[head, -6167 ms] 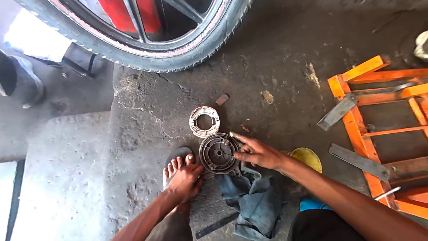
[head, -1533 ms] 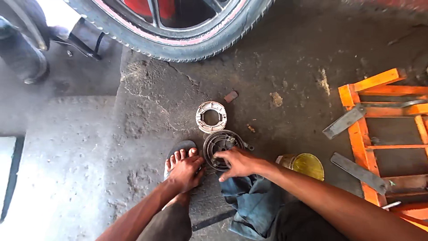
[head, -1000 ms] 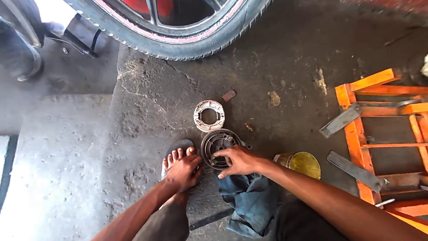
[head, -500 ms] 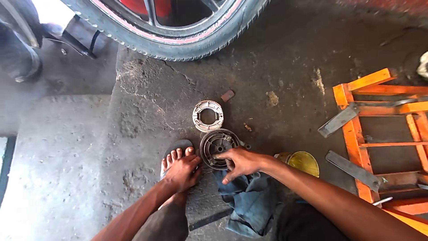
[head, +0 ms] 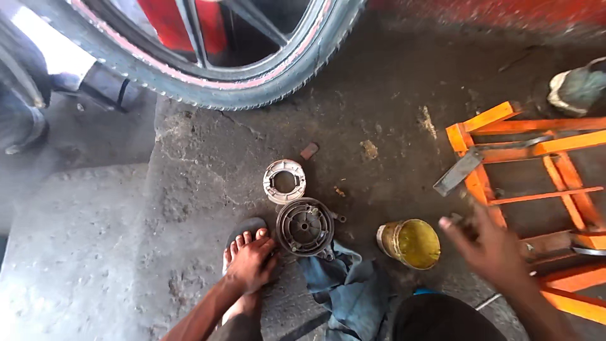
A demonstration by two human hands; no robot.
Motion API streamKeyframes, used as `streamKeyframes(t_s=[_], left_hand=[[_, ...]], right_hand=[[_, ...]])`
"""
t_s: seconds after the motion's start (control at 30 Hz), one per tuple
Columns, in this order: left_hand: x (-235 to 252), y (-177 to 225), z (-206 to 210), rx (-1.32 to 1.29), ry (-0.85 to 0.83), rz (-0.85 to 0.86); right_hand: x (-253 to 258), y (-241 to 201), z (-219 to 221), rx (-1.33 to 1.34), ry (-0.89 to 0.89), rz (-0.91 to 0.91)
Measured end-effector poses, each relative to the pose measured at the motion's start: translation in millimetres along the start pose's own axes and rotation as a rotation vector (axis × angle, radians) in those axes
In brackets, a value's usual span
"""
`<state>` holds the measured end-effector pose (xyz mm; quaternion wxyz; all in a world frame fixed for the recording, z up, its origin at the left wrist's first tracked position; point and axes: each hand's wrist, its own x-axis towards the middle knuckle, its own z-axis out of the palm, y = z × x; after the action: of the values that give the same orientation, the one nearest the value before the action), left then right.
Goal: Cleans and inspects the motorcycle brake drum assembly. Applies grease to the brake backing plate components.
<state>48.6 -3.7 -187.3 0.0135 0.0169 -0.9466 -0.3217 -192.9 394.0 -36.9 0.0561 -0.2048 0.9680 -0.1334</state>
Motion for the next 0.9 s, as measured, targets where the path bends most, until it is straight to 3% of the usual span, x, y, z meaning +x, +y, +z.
streamKeyframes(t_s=[0.1,0.17,0.3,0.57,0.9], left_hand=[[0.8,2.0,-1.3,0.033,-0.013,-0.025],[1.5,3.7,2.9,0.058,0.020,-0.014],[-0.6,7.4,-1.4,0.104,0.006,-0.041],[2.0,15.9,-7.3,0.133,-0.067,-0.090],[-1.4,4.6,1.8,0.138,-0.082,-0.100]], right_hand=[[-70.4,30.1,57.0,-0.153,-0.021,0.001],[-97.7,24.0,93.8,-0.149,0.014,0.074],[-104.3,-0.2,133.0,-0.139,0.290,0.038],[-108.5,-2.5,136.1,-0.178,0.322,0.214],[-116.5,-8.4,151.1,-0.180,0.479,0.257]])
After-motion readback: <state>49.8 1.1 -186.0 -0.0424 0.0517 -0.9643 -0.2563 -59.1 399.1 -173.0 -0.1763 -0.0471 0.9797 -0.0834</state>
